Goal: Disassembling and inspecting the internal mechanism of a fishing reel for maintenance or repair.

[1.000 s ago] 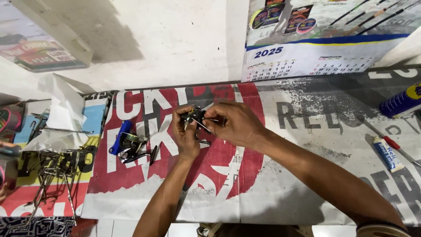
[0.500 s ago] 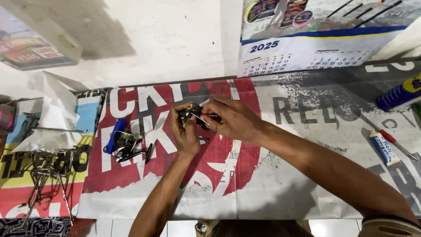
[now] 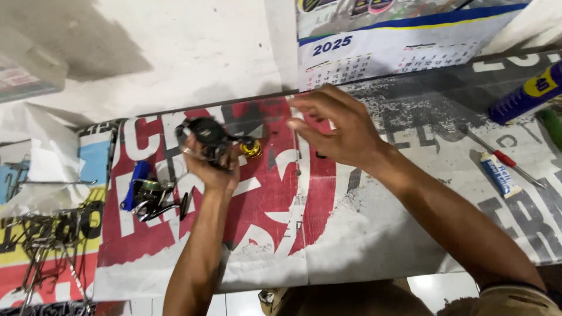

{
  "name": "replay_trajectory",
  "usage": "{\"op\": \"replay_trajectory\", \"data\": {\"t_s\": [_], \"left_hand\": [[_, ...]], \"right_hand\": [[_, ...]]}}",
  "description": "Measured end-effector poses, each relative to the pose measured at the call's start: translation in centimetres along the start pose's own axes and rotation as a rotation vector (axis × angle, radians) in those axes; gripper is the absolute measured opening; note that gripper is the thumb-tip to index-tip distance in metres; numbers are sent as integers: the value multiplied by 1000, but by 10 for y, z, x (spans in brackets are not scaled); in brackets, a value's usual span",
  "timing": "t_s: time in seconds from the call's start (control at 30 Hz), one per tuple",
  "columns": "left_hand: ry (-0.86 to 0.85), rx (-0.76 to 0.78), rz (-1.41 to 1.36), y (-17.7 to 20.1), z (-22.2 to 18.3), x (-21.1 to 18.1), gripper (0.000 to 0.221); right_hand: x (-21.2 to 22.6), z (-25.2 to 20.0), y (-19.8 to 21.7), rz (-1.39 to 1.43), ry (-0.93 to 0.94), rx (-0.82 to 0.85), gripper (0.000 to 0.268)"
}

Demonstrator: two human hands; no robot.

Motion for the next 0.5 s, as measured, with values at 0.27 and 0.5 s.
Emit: {"op": "replay_trajectory", "data": {"t_s": [0.27, 0.5], "left_hand": [[80, 43, -50, 73, 26, 15, 48], [18, 96, -2, 75, 26, 4, 50]], "right_hand": [[-54, -104, 12, -188, -115, -114, 28], [-50, -95, 23, -231, -53, -221, 37]]}}
Point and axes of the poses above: each hand's wrist, its own z-axis towards the middle knuckle, its own y-axis out of the back of the hand, x = y × z, the point moved 2 cm from there along z, towards the middle knuckle, and after that the axes turned 7 degrees about y, right-handed, at the moved point
